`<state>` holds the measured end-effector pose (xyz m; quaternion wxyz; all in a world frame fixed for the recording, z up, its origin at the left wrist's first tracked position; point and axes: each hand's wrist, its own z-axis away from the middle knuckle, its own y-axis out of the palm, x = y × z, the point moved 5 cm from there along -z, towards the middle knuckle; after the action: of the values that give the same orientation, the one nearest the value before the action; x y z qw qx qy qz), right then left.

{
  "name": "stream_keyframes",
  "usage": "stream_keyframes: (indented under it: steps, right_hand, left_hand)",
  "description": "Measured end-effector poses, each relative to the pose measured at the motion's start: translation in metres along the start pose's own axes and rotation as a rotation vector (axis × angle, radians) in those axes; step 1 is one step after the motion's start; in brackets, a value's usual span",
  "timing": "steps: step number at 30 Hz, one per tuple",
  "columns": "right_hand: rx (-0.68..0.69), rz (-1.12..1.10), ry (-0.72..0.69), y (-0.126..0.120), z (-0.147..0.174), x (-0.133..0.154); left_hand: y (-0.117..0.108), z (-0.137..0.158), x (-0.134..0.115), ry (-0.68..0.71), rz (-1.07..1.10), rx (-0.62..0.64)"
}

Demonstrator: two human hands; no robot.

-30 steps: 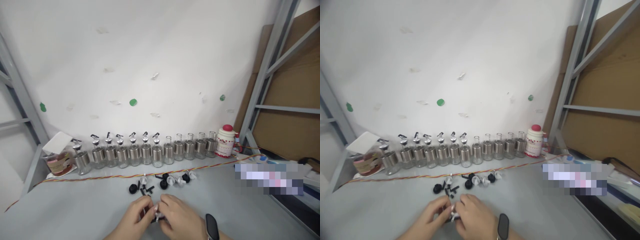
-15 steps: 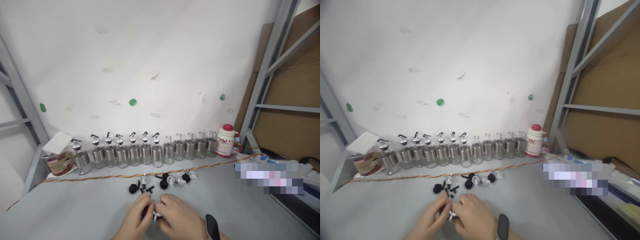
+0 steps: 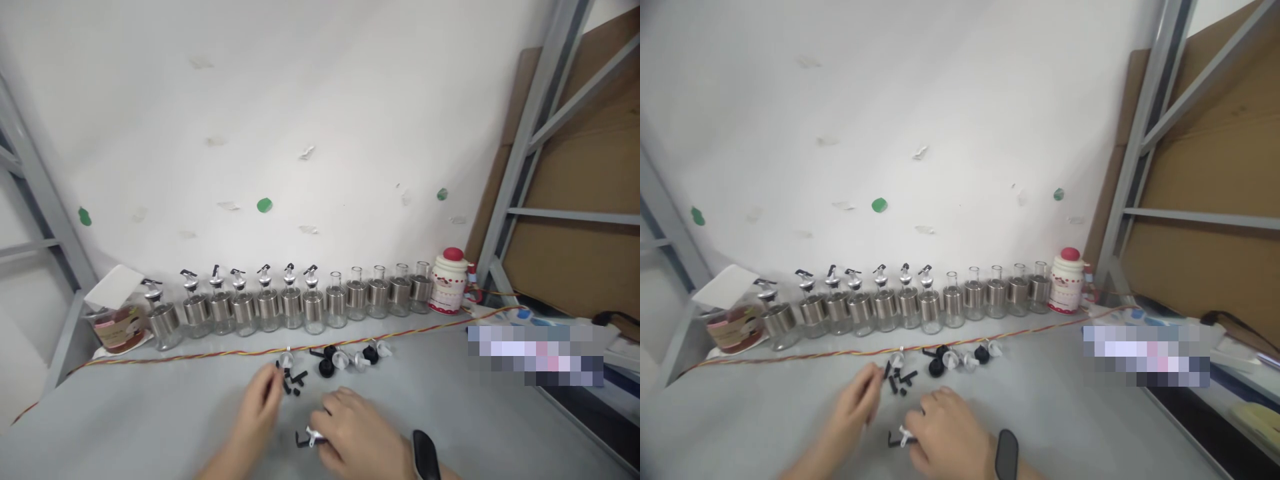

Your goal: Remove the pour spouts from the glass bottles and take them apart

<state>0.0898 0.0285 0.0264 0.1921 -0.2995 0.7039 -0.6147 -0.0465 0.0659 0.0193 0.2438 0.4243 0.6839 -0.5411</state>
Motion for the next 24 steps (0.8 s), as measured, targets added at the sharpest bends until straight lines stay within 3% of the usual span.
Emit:
stream_keyframes:
  steps: [4, 7, 13, 16, 19, 21, 24]
  right_hand:
    - [-0.001, -0.053, -0.011, 0.001, 0.001, 0.004]
    - [-0.025, -0.190, 0.052, 0.001, 0.002, 0.000]
    - [-0.159, -0.792, 0.336, 0.008, -0.002, -0.025]
    - [-0.127, -1.096, 0.430, 0.018, -0.006, -0.034]
    - [-0.064, -1.250, 0.477, 0.024, -0.009, -0.035]
    - [-0.031, -1.296, 0.499, 0.026, -0.008, -0.033]
    - [0.045, -1.318, 0.486, 0.028, -0.005, -0.026]
  left_hand:
    - [-0.019, -0.018, 0.015, -0.053, -0.118, -0.018]
    - [-0.016, -0.018, 0.022, -0.054, -0.229, -0.017]
    - [-0.005, -0.008, 0.018, -0.017, -0.396, 0.056]
    - [-0.007, -0.008, 0.017, -0.017, -0.433, 0.080]
    - [-0.010, -0.009, 0.016, -0.009, -0.462, 0.061]
    - [-0.011, -0.007, 0.011, 0.035, -0.454, 0.034]
    - [-0.007, 0.003, -0.008, 0.227, -0.392, 0.078]
